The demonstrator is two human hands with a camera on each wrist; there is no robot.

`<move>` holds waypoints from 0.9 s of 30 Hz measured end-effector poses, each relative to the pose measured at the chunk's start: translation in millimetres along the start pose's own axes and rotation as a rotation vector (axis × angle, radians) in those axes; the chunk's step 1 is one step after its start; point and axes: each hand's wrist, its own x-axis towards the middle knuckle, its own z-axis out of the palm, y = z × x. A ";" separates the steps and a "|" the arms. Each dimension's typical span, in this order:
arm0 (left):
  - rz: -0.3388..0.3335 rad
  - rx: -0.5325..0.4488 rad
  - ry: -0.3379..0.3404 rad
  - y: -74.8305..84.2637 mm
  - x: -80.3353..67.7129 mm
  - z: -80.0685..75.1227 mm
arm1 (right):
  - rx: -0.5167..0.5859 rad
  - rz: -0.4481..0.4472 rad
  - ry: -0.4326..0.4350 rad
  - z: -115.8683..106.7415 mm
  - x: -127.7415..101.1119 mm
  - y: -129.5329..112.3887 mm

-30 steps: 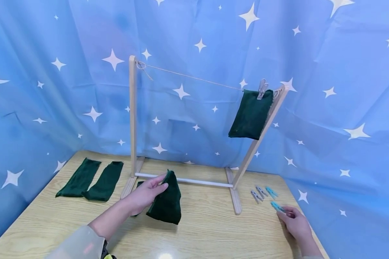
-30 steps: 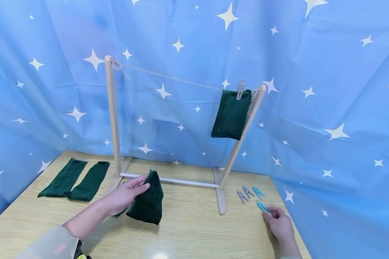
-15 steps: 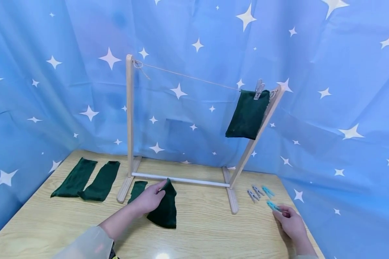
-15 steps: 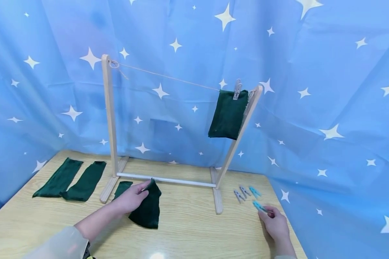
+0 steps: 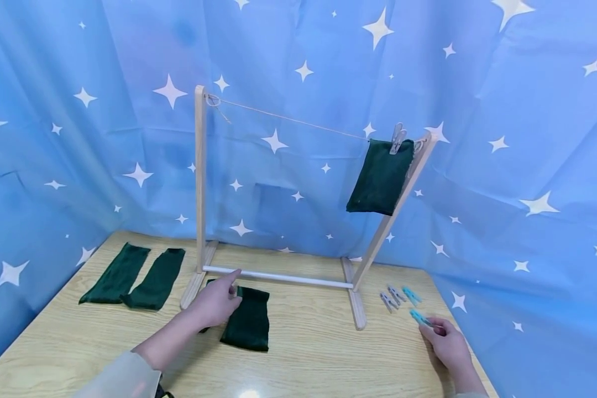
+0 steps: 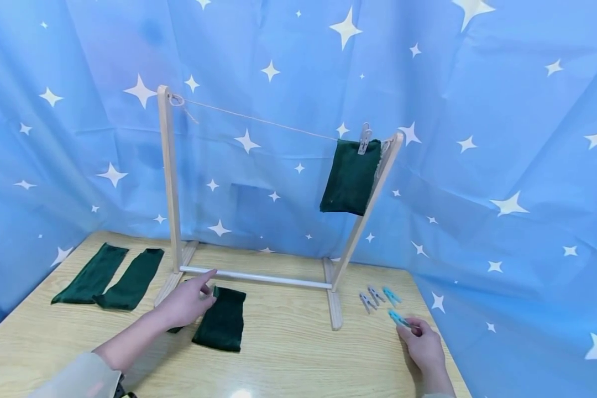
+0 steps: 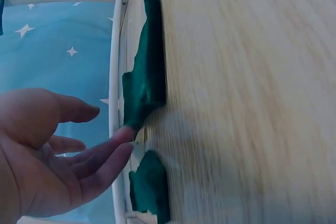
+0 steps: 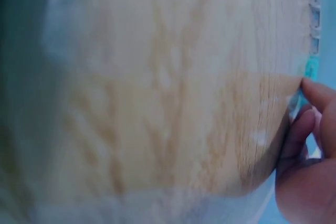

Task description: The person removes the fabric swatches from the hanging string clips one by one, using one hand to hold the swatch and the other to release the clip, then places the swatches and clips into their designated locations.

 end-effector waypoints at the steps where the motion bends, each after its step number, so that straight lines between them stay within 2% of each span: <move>1: 0.013 0.025 -0.005 -0.5 -0.9 -1.8 | -0.002 -0.001 0.000 -0.1 -0.1 -0.2; 4: 0.098 0.075 -0.079 -3.1 -2.6 -4.8 | -0.006 -0.003 0.002 -0.7 -0.4 -1.2; 8: 0.260 0.115 -0.267 -7.3 -4.6 -3.7 | -0.008 -0.008 0.005 -1.4 -0.6 -1.0; 9: 0.299 0.151 -0.303 -8.9 -5.2 -2.7 | -0.011 -0.010 0.004 -1.4 -0.7 -0.6; 11: 0.327 0.198 -0.348 -10.7 -5.6 0.3 | -0.014 -0.013 0.005 -1.1 -0.3 0.7; 15: 0.299 0.280 -0.356 -13.1 -4.8 5.9 | -0.022 -0.012 0.004 0.0 0.7 3.1; 19: 0.263 0.296 -0.331 -10.3 -4.3 6.8 | -0.018 -0.009 0.005 0.2 1.8 3.7; 23: 0.318 0.275 -0.293 -9.2 -3.7 5.2 | -0.025 -0.003 -0.005 0.1 1.3 3.1; 27: 0.374 0.179 -0.351 -9.3 -1.7 3.6 | -0.021 -0.004 -0.009 -0.8 -0.2 1.8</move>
